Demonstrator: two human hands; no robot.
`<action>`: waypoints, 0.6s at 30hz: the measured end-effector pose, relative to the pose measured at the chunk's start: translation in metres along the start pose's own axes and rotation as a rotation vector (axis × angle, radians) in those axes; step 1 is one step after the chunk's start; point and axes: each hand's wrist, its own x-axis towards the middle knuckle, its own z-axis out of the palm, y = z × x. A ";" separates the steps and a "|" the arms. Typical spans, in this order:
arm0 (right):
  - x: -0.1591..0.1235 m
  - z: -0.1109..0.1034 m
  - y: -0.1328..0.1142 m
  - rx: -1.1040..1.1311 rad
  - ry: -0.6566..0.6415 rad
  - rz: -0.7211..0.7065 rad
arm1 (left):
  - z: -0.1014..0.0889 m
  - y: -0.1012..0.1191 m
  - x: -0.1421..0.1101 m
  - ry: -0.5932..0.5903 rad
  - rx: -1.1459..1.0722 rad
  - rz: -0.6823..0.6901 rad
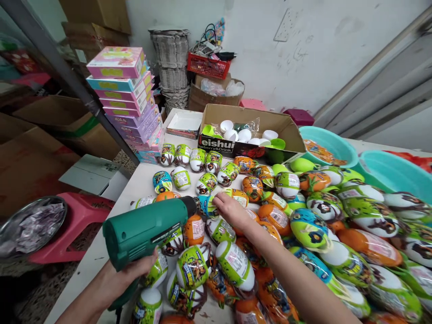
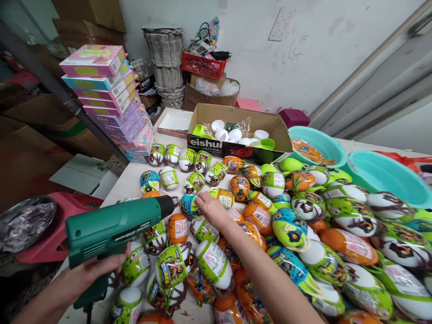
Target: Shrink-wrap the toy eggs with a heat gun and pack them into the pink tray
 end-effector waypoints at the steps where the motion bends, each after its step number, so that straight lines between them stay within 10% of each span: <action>1: -0.004 -0.005 -0.001 -0.008 0.019 -0.032 | 0.000 0.002 0.003 -0.037 -0.015 -0.004; 5: -0.024 -0.022 0.005 0.294 0.211 -0.004 | 0.003 0.009 0.020 -0.146 -0.152 -0.027; 13: -0.057 -0.005 0.006 0.988 0.581 0.617 | -0.008 0.004 0.006 -0.243 -0.227 -0.197; 18: -0.049 -0.009 0.019 0.906 0.312 0.651 | 0.001 0.029 0.008 -0.228 -0.212 -0.113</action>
